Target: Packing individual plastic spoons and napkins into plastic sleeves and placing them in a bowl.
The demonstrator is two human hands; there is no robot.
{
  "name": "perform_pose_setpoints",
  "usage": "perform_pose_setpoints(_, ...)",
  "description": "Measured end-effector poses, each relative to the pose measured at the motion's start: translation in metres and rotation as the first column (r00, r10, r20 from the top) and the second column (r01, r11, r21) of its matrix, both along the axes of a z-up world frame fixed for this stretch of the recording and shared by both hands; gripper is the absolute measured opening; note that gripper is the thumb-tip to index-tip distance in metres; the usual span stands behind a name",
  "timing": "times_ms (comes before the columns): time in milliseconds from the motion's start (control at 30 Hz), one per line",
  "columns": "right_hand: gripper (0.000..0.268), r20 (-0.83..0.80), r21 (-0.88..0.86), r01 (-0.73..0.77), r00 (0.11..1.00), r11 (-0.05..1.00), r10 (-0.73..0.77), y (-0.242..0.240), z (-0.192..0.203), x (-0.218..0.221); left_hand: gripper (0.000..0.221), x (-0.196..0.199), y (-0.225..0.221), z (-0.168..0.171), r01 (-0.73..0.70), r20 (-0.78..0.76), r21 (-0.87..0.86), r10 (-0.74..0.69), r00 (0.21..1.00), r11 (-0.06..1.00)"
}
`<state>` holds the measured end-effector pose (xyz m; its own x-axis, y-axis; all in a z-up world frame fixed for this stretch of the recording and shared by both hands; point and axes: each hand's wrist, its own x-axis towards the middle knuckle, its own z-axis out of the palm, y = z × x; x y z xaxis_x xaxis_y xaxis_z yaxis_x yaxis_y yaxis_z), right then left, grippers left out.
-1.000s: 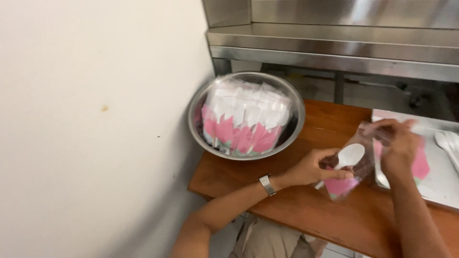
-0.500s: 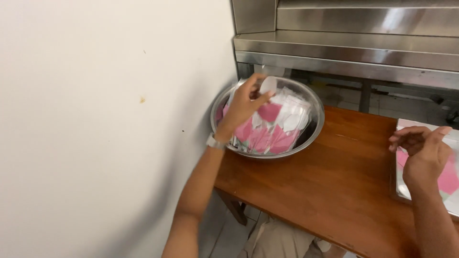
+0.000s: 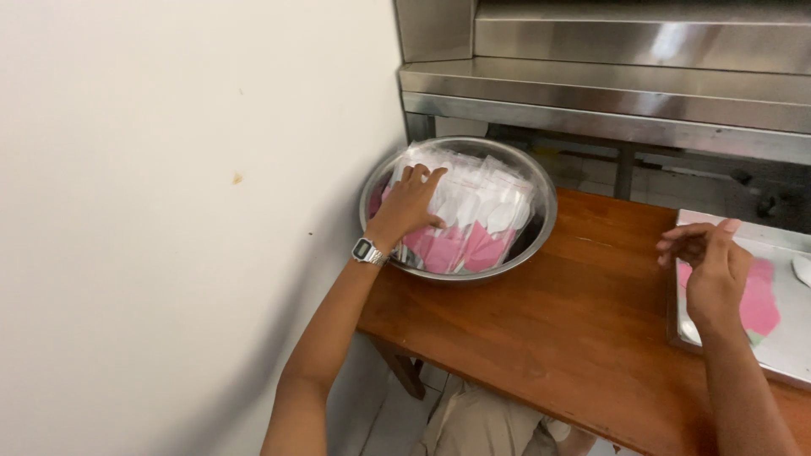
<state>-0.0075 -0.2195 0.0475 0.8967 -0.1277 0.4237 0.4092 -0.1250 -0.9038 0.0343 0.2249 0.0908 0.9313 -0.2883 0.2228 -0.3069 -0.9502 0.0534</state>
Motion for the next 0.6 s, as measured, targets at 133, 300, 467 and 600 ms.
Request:
perform_pose_setpoints(133, 0.075, 0.095, 0.003, 0.024, 0.995, 1.000, -0.024, -0.027, -0.002, 0.013, 0.093, -0.020, -0.019, 0.026, 0.046, 0.163, 0.047, -0.053, 0.985, 0.998)
perform_pose_setpoints(300, 0.047, 0.167, -0.121, 0.366, 0.924, 0.923, -0.344, -0.098, -0.020, 0.035, 0.020, -0.098, -0.117, 0.086, 0.631, 0.608, -0.119, -0.447, 0.657, 0.767)
perform_pose_setpoints(467, 0.031, 0.018, -0.588, 0.445, 0.842, 0.676, -0.539, -0.169, -0.063, 0.058, 0.015, -0.099, -0.191, -0.006, 0.795, 0.424, -0.119, -0.694, 0.582, 0.595)
perform_pose_setpoints(600, 0.036, -0.217, -0.802, 0.226, 0.752, 0.552, -0.623, -0.174, -0.070, 0.053, 0.026, -0.051, -0.225, -0.096, 0.714, 0.201, 0.057, -0.709, 0.676, 0.698)
